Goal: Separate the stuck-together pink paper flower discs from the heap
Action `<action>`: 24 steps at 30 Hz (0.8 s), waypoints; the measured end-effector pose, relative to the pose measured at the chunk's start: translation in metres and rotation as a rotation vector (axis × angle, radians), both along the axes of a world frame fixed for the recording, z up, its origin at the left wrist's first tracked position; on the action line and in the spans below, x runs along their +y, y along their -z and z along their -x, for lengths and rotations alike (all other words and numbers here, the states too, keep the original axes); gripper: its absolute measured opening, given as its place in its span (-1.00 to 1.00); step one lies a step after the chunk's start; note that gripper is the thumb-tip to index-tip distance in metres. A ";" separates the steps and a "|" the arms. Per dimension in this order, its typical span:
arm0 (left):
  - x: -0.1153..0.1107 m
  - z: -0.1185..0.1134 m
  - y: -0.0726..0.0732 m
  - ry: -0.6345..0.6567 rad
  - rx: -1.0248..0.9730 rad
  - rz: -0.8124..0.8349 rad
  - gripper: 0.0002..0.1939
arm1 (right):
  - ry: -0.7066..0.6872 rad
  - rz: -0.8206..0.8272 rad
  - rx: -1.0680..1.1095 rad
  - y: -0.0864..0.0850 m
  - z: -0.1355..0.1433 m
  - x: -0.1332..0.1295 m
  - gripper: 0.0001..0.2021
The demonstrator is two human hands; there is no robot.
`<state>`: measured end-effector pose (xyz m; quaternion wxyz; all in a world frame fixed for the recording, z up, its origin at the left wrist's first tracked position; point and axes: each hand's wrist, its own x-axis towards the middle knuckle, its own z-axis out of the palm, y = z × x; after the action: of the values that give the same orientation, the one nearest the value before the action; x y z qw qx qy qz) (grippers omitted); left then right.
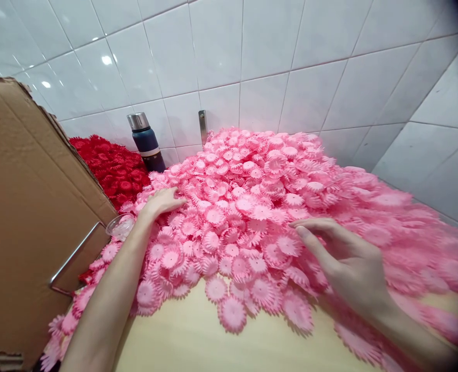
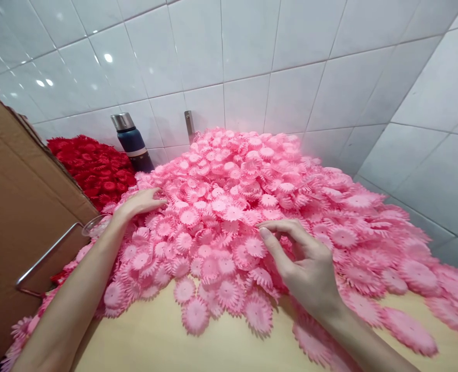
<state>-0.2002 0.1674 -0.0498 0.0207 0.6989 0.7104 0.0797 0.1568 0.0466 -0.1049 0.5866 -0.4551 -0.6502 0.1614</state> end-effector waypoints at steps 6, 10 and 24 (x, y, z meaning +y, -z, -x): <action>-0.001 -0.004 -0.001 0.048 0.078 0.089 -0.34 | 0.006 0.002 -0.008 0.002 0.000 0.000 -0.92; -0.002 -0.002 -0.001 0.121 0.066 0.109 -0.23 | 0.002 0.006 -0.008 0.001 0.000 0.000 -0.93; 0.000 -0.001 -0.004 0.194 -0.007 -0.163 -0.43 | 0.002 0.005 0.004 -0.002 0.000 0.000 -0.93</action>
<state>-0.1989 0.1671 -0.0461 -0.0260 0.7635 0.6306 0.1372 0.1569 0.0462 -0.1029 0.5871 -0.4567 -0.6481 0.1634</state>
